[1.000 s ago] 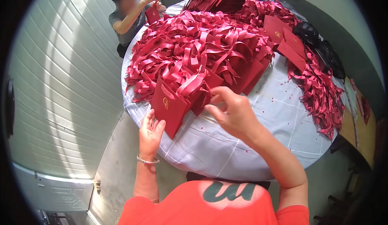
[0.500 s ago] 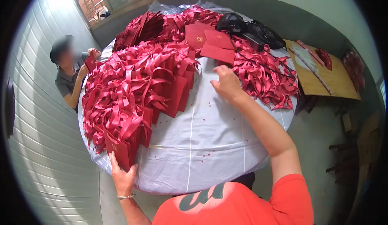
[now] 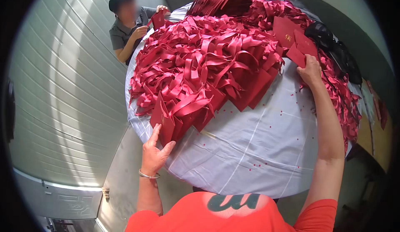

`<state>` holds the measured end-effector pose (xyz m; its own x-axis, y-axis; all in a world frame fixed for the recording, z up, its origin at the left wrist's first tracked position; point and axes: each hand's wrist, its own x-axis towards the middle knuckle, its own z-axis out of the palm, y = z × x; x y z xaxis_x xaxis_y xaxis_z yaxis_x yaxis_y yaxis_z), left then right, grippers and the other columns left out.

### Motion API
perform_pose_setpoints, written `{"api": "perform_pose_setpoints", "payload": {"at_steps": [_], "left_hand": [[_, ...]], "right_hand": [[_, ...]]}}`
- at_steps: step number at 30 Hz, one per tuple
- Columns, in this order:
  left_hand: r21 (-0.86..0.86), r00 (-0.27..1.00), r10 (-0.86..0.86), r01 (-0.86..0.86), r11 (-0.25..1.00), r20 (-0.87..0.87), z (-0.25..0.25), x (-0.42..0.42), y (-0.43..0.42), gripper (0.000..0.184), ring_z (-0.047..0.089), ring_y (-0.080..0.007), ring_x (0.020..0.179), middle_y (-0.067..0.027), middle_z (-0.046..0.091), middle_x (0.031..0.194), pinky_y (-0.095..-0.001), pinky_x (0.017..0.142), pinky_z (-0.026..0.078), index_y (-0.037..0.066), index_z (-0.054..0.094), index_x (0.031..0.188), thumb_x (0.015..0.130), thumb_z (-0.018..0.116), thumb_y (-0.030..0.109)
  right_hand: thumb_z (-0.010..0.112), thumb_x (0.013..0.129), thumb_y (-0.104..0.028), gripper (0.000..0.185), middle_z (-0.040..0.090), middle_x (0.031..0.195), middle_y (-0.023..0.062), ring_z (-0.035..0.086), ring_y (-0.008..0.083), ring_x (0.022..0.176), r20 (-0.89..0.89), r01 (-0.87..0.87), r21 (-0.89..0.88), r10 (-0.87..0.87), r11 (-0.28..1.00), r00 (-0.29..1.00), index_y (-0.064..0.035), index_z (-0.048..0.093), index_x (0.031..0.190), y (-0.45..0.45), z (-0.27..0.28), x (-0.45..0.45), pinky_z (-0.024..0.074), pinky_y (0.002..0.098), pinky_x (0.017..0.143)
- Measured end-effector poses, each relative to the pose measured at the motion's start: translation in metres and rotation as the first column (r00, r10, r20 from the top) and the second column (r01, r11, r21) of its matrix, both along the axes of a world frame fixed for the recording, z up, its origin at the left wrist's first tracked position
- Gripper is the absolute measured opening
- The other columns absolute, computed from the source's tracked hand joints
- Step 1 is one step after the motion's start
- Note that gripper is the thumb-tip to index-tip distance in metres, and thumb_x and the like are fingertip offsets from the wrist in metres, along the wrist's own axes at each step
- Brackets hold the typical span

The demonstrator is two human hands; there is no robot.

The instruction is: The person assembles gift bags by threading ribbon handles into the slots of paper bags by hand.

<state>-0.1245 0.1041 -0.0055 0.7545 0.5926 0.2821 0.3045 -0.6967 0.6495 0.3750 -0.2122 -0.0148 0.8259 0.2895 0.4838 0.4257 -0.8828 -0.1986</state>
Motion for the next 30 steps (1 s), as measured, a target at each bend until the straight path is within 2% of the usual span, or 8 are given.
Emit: {"api": "perform_pose_setpoints", "payload": {"at_steps": [2, 6, 8, 16, 19, 22, 25, 30], "left_hand": [[-0.236, 0.999, 0.009, -0.002, 0.972, 0.03, 0.01, 0.0, -0.003, 0.075, 0.053, -0.0393, 0.129, -0.032, 0.05, 0.138, -0.039, 0.107, 0.042, -0.009, 0.047, 0.138, 0.079, 0.079, 0.024], [-0.137, 0.998, -0.032, 0.038, 0.99, 0.044, -0.005, -0.005, 0.008, 0.073, 0.052, -0.0383, 0.13, -0.0303, 0.05, 0.14, -0.0387, 0.107, 0.042, -0.008, 0.045, 0.139, 0.082, 0.076, 0.023], [-0.152, 0.997, -0.034, 0.045, 0.987, 0.07, -0.007, -0.004, 0.007, 0.07, 0.052, -0.0386, 0.13, -0.0302, 0.051, 0.139, -0.0388, 0.107, 0.042, -0.008, 0.045, 0.14, 0.084, 0.074, 0.023], [-0.165, 0.996, -0.018, 0.032, 0.986, 0.083, -0.006, 0.0, -0.002, 0.07, 0.047, -0.0419, 0.133, -0.0314, 0.048, 0.141, -0.041, 0.11, 0.038, -0.009, 0.04, 0.142, 0.089, 0.068, 0.026], [0.038, 0.999, 0.005, -0.004, 0.999, -0.033, -0.007, 0.006, -0.008, 0.069, 0.038, -0.0457, 0.138, -0.0337, 0.04, 0.146, -0.0444, 0.114, 0.032, -0.008, 0.04, 0.143, 0.089, 0.067, 0.027], [0.376, 0.968, 0.114, -0.023, 0.927, -0.222, -0.017, 0.007, -0.009, 0.082, 0.033, -0.0489, 0.137, -0.0373, 0.033, 0.147, -0.053, 0.114, 0.027, -0.007, 0.039, 0.143, 0.08, 0.074, 0.031], [0.341, 0.979, 0.113, -0.049, 0.939, -0.171, -0.005, 0.007, -0.015, 0.087, 0.03, -0.0478, 0.14, -0.0365, 0.029, 0.15, -0.0528, 0.115, 0.025, -0.008, 0.036, 0.144, 0.078, 0.078, 0.03], [0.422, 0.997, 0.017, 0.015, 0.906, -0.073, 0.038, 0.015, -0.051, 0.08, 0.034, -0.0458, 0.14, -0.0314, 0.033, 0.151, -0.0486, 0.115, 0.028, -0.005, 0.042, 0.142, 0.078, 0.08, 0.021]], "right_hand": [[0.073, 0.072, -0.023, 0.059, 0.06, 0.118, 0.0206, 0.057, 0.0375, 0.113, 0.099, -0.155, 0.108, 0.145, 0.982, 0.985, -0.0031, 0.057, 0.126, -0.011, -0.012, 0.023, 0.0464, 0.0439, 0.099], [0.08, 0.075, -0.029, 0.062, 0.063, 0.114, 0.016, 0.061, 0.0255, 0.106, 0.071, -0.182, 0.389, 0.167, 0.903, 0.983, 0.0006, 0.057, 0.125, -0.012, 0.003, 0.025, 0.0488, 0.0336, 0.094], [0.081, 0.079, -0.027, 0.061, 0.063, 0.115, 0.0125, 0.061, 0.0182, 0.102, -0.154, -0.124, 0.731, 0.34, 0.671, 0.928, 0.0007, 0.056, 0.126, -0.009, 0.009, 0.024, 0.0489, 0.029, 0.093], [0.077, 0.087, -0.02, 0.053, 0.062, 0.118, 0.0073, 0.059, 0.013, 0.105, 0.002, -0.211, 0.921, 0.536, 0.329, 0.844, -0.0001, 0.054, 0.129, -0.009, 0.048, -0.044, 0.0479, 0.026, 0.095], [0.074, 0.085, -0.01, 0.048, 0.061, 0.115, 0.0044, 0.06, 0.0124, 0.104, 0.1, -0.363, 0.834, 0.535, 0.415, 0.839, -0.0053, 0.055, 0.13, -0.01, 0.062, -0.102, 0.0497, 0.0261, 0.092], [0.084, 0.057, -0.004, 0.073, 0.056, 0.118, 0.0117, 0.055, 0.0275, 0.113, 0.315, -0.68, 0.279, 0.604, 0.678, 0.732, -0.0046, 0.056, 0.125, -0.022, 0.072, -0.155, 0.0457, 0.0378, 0.099], [0.088, 0.05, -0.012, 0.085, 0.054, 0.12, 0.0146, 0.053, 0.0352, 0.113, 0.222, -0.693, 0.087, 0.664, 0.716, 0.714, -0.0062, 0.056, 0.129, -0.031, 0.059, -0.205, 0.0447, 0.042, 0.099], [0.085, 0.051, -0.017, 0.081, 0.054, 0.116, 0.0123, 0.055, 0.0311, 0.106, 0.206, -0.746, -0.055, 0.738, 0.664, 0.642, -0.0037, 0.057, 0.126, -0.039, 0.041, -0.259, 0.0464, 0.0428, 0.091]]}}
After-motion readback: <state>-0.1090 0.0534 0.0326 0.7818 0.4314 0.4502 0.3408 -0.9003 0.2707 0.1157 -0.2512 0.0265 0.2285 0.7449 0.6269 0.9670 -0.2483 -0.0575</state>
